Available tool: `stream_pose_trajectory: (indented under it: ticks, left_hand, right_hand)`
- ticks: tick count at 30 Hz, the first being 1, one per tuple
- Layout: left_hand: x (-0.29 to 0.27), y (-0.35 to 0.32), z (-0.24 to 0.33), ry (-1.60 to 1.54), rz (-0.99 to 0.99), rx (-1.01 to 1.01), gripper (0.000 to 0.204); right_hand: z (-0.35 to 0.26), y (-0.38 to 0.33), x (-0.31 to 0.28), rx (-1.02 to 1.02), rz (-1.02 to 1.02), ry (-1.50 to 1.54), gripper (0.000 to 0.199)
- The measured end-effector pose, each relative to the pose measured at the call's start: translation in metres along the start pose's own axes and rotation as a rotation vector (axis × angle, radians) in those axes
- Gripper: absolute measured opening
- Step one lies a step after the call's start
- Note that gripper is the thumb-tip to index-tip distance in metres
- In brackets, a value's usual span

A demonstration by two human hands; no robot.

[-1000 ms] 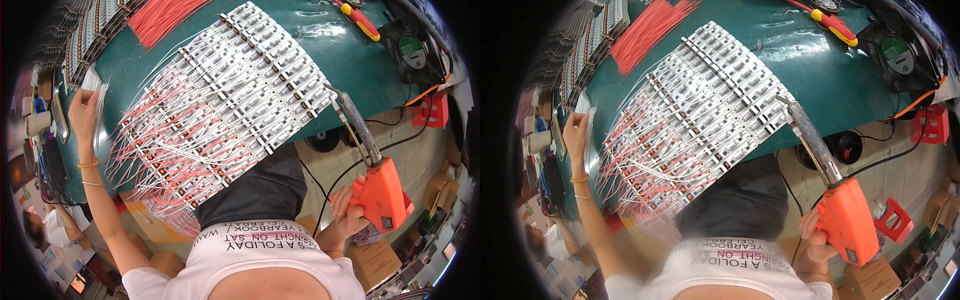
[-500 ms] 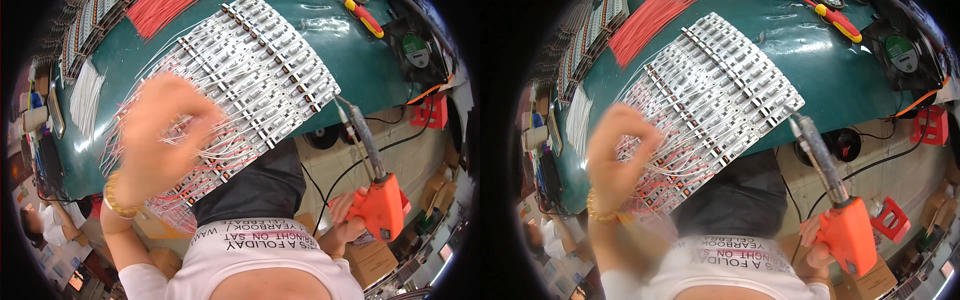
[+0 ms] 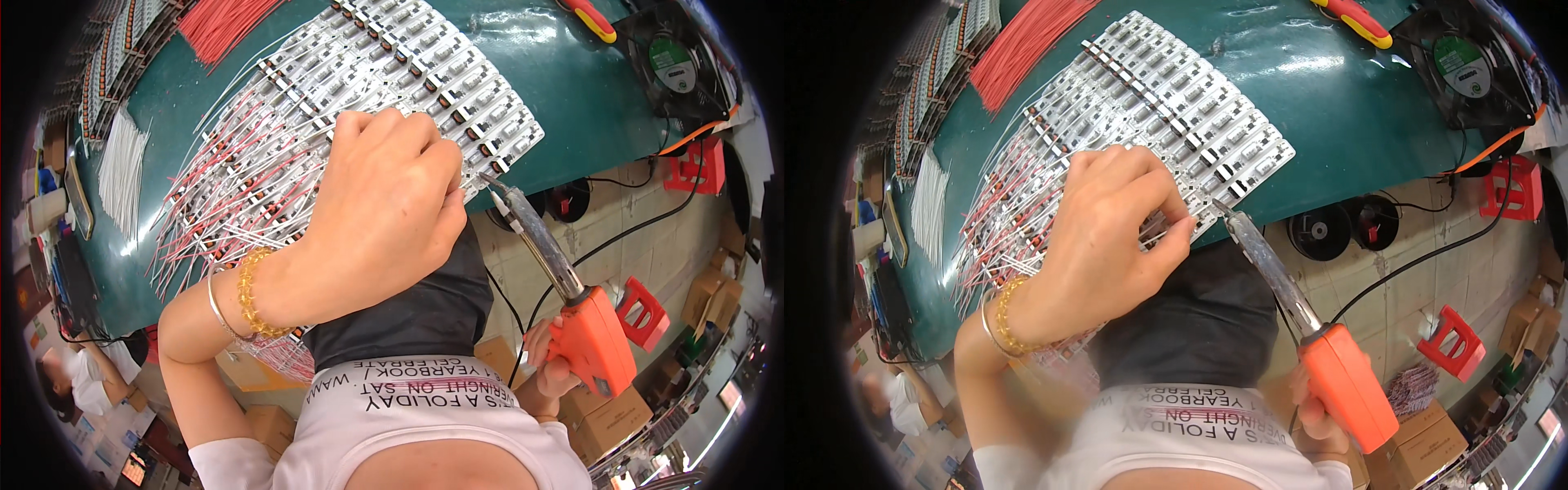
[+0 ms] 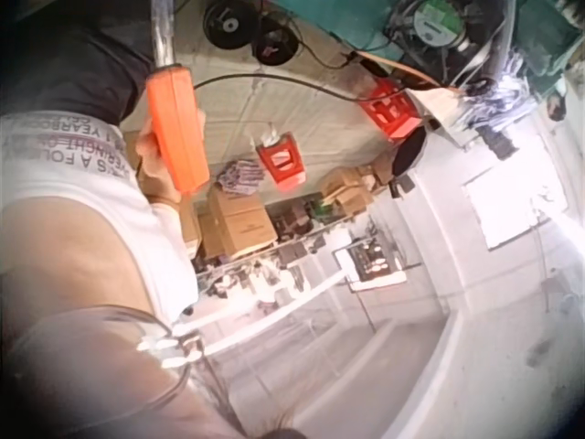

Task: The person uses a soldering iron to attach red and white wires to a grid of electronic components on a workbench. They repeatedly pick up wires, position them on the board, and apply the soldering iron to secure the connections.

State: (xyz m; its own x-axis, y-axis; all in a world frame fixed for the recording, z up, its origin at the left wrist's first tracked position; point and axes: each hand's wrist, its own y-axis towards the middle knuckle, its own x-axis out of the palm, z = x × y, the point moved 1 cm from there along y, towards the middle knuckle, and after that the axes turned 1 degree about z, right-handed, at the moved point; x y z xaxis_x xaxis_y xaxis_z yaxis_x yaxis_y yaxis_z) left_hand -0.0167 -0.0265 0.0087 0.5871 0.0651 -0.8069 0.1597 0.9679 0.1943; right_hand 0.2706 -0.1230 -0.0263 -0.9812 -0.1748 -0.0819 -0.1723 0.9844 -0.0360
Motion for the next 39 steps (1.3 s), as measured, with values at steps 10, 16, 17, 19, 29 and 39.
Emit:
stream_pose_trajectory:
  ticks: [10, 16, 17, 19, 29, 39]
  left_hand:
    - [0.000, 0.002, 0.001, -0.006, 0.010, -0.004, 0.010]
    - [0.000, 0.004, 0.003, -0.003, 0.010, -0.005, 0.010]
    - [0.001, 0.004, 0.003, -0.003, 0.011, -0.006, 0.010]
    - [0.001, 0.004, 0.003, 0.001, 0.004, -0.010, 0.010]
    - [-0.017, 0.005, -0.007, -0.152, -0.010, -0.001, 0.012]
    - [-0.082, 0.072, -0.157, 0.645, 0.306, 0.036, 0.010]
  right_hand:
    - [0.002, -0.015, -0.015, 0.059, -0.027, -0.309, 0.064]
    - [0.000, -0.005, -0.005, -0.007, 0.019, -0.166, 0.059]
    - [0.000, -0.004, -0.006, 0.001, -0.010, -0.142, 0.058]
    - [-0.001, -0.001, -0.008, 0.012, -0.061, -0.084, 0.057]
    - [-0.006, 0.041, 0.021, -0.191, -0.096, 0.002, 0.060]
    - [-0.021, 0.085, -0.006, -0.483, -0.075, -0.437, 0.024]
